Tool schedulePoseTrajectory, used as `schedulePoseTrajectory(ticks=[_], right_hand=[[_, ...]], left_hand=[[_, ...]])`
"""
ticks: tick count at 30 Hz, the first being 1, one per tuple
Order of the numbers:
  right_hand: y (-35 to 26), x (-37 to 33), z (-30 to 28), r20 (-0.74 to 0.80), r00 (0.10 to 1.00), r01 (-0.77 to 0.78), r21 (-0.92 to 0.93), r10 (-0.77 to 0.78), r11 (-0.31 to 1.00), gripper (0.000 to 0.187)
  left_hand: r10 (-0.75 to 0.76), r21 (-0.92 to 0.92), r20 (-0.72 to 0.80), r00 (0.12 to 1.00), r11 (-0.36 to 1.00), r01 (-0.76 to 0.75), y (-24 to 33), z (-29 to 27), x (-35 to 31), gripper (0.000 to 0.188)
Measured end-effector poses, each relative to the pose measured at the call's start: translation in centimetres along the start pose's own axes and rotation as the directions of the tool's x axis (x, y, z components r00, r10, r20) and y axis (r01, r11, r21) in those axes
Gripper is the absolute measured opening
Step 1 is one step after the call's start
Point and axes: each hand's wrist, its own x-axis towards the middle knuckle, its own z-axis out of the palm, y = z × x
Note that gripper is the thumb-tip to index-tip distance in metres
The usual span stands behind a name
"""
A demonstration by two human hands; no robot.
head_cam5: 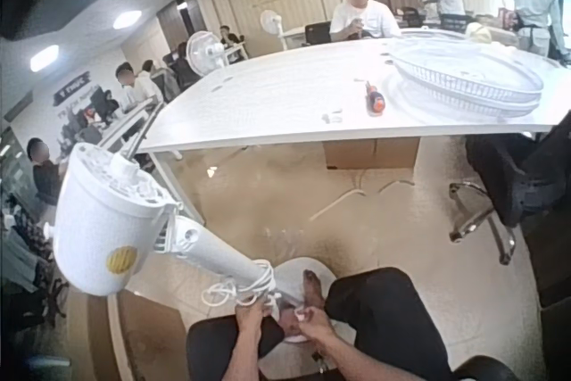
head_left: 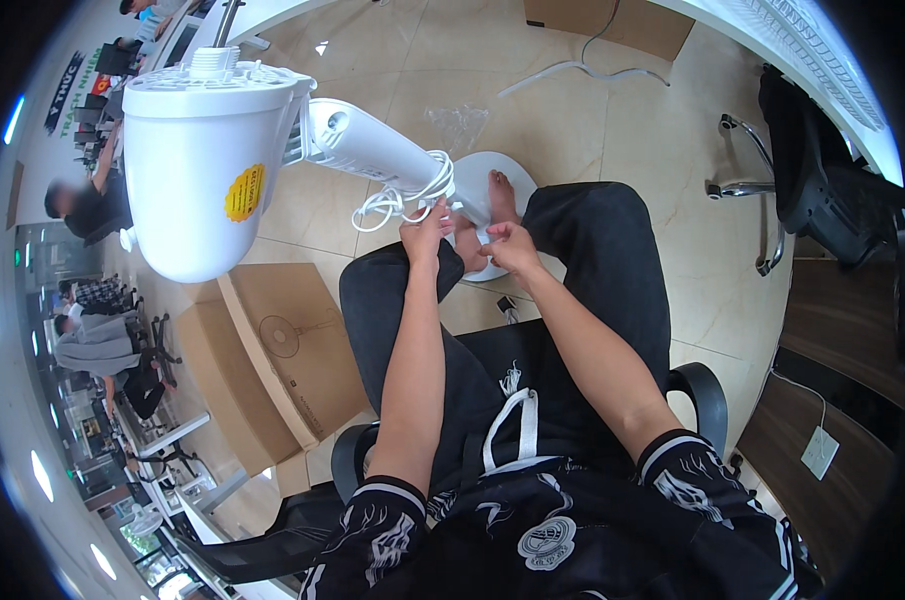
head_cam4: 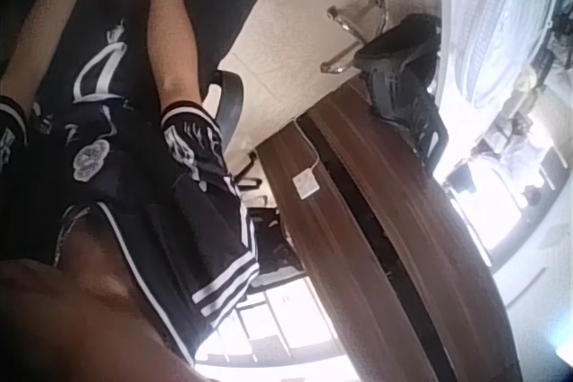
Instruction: Disassemble a standing electric fan by removing the front grille, fan blade, and rear grille.
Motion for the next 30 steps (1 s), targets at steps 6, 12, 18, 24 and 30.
schedulePoseTrajectory(ticks=[6,12,18,24,30], right_hand=[[0.5,0.0,0.4,0.005,1.0,0.028,0.008,-0.028,1.0,0.048],[0.7,0.7,0.3,0.001,0.999,0.038,-0.005,-0.038,0.999,0.048],[0.6,0.2,0.7,0.01,1.0,0.021,0.044,-0.021,0.999,0.046],[0.7,0.5,0.2,-0.01,0.999,0.037,0.05,-0.037,0.998,0.045],[1.3,1.1,0.9,-0.018,0.999,0.048,0.036,-0.047,0.998,0.044]], left_hand=[[0.372,0.106,-0.065,0.926,0.925,-0.365,-1.4,1.1,-0.2,0.038],[0.14,-0.003,0.0,0.99,0.99,-0.14,-1.1,0.0,0.8,0.036],[0.275,0.054,-0.026,0.961,0.96,-0.273,-1.8,0.6,0.2,0.041],[0.189,0.03,-0.054,0.98,0.982,-0.188,-1.5,0.2,0.6,0.042],[0.325,0.135,-0.052,0.944,0.939,-0.316,-1.8,0.5,0.8,0.045]])
